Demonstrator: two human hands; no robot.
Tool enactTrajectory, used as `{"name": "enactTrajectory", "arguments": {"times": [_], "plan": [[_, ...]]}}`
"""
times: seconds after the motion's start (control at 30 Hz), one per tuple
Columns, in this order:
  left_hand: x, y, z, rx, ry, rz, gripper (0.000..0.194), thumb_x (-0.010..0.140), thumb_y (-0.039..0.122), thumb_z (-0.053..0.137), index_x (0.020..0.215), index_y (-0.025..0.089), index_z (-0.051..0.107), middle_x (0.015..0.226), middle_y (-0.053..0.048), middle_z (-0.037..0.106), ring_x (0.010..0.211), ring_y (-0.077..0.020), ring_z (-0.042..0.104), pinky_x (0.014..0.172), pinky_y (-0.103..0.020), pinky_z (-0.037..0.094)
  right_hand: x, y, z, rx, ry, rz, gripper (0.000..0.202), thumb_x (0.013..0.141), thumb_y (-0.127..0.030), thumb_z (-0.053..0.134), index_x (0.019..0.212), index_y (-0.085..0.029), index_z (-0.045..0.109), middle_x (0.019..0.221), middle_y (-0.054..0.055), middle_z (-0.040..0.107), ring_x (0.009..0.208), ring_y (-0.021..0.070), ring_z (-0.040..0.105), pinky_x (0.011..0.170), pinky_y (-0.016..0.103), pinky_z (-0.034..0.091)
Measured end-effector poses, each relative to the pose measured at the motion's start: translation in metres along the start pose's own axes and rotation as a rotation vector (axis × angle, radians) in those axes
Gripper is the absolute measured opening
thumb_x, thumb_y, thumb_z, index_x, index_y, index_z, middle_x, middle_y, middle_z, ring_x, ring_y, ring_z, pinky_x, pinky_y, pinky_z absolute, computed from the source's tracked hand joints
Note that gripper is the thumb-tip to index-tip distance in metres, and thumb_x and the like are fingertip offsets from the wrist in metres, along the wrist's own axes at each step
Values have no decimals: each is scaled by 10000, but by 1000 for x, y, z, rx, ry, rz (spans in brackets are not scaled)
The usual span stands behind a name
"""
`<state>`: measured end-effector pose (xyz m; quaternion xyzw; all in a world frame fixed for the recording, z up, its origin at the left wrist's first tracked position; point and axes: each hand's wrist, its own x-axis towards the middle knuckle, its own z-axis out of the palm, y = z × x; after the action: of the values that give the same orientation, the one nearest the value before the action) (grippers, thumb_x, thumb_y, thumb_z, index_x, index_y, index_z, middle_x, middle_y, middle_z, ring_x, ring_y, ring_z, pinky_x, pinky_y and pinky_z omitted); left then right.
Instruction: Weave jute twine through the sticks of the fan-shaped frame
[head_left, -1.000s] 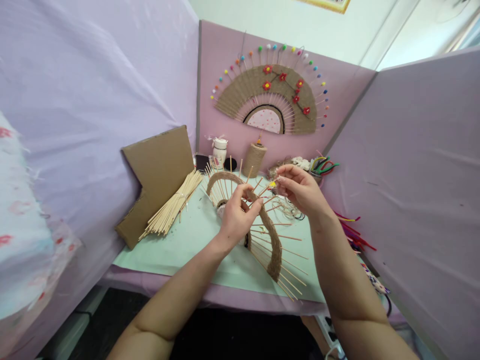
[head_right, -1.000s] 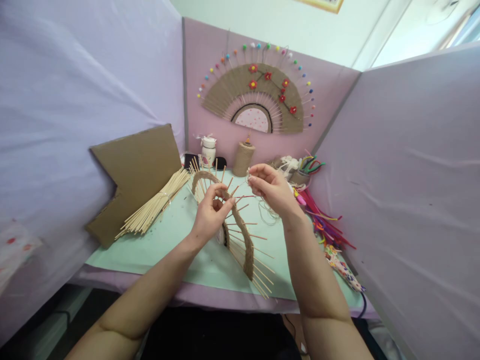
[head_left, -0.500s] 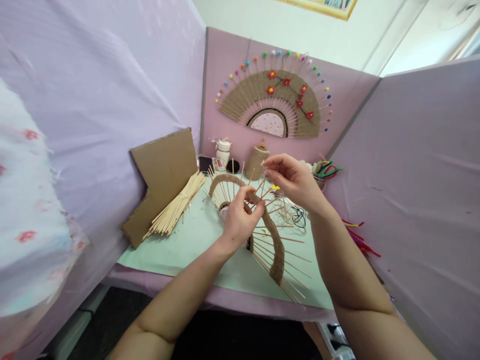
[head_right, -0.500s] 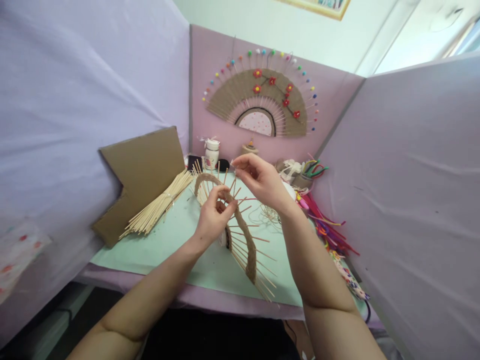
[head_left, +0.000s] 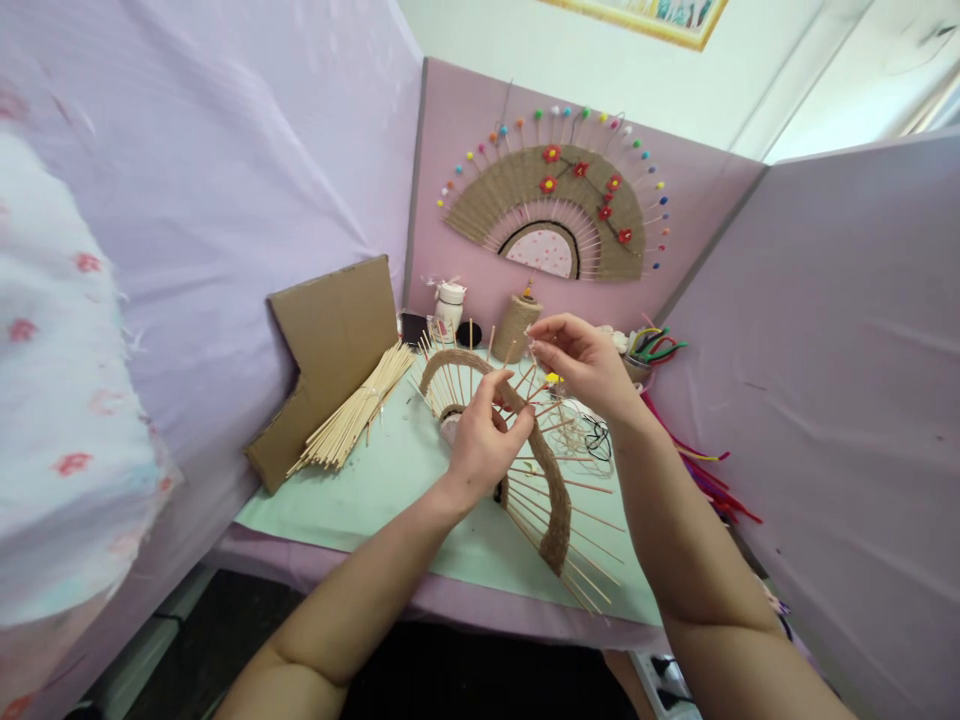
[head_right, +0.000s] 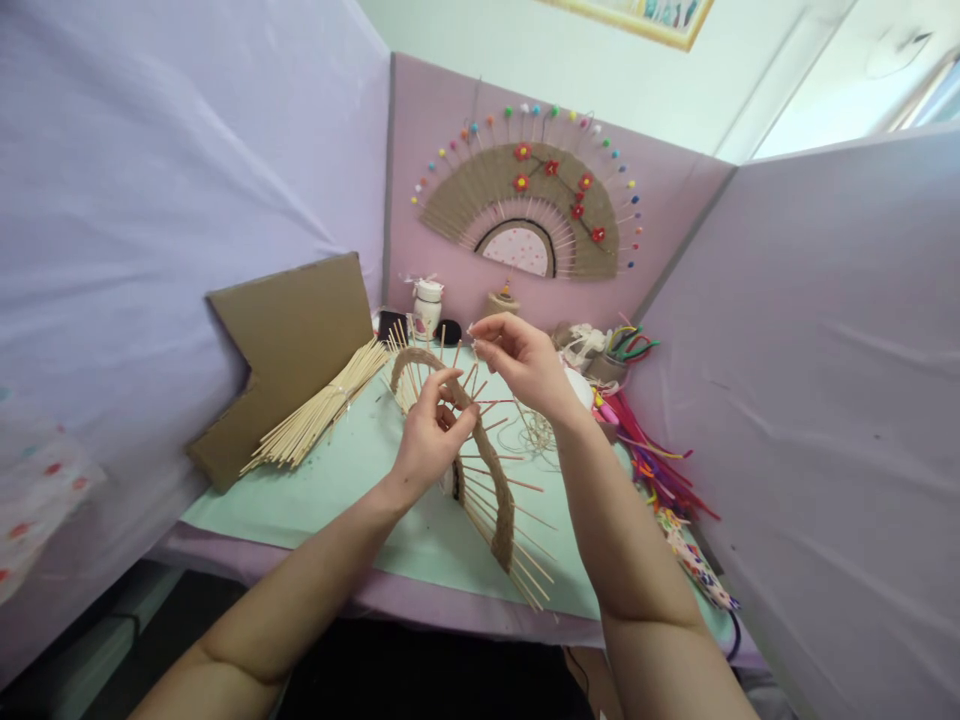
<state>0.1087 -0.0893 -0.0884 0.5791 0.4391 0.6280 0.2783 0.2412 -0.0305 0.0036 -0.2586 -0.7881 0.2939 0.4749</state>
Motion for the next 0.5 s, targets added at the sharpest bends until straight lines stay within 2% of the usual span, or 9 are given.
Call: {"name": "enactTrajectory", "arguments": {"times": [0.23,0.5], "plan": [[-1,2,-1,-13,0,-37,481,795,262,652,1244,272,479,847,37,567,526,-61,485,549,-217,415,-3,2,-3,-9,84,56,212,805,-350,695,951,-212,628,768,-8,598,621,100,511,546,247,414],[-2,3,-1,-3,9,-52,499,783,264,666,1224,260,433,857,44,577,526,-60,496,548,-225,408,7,-3,2,-24,49,57,236,759,-322,731,935,-209,623,783,-8,607,674,115,541,621,266,448]]}}
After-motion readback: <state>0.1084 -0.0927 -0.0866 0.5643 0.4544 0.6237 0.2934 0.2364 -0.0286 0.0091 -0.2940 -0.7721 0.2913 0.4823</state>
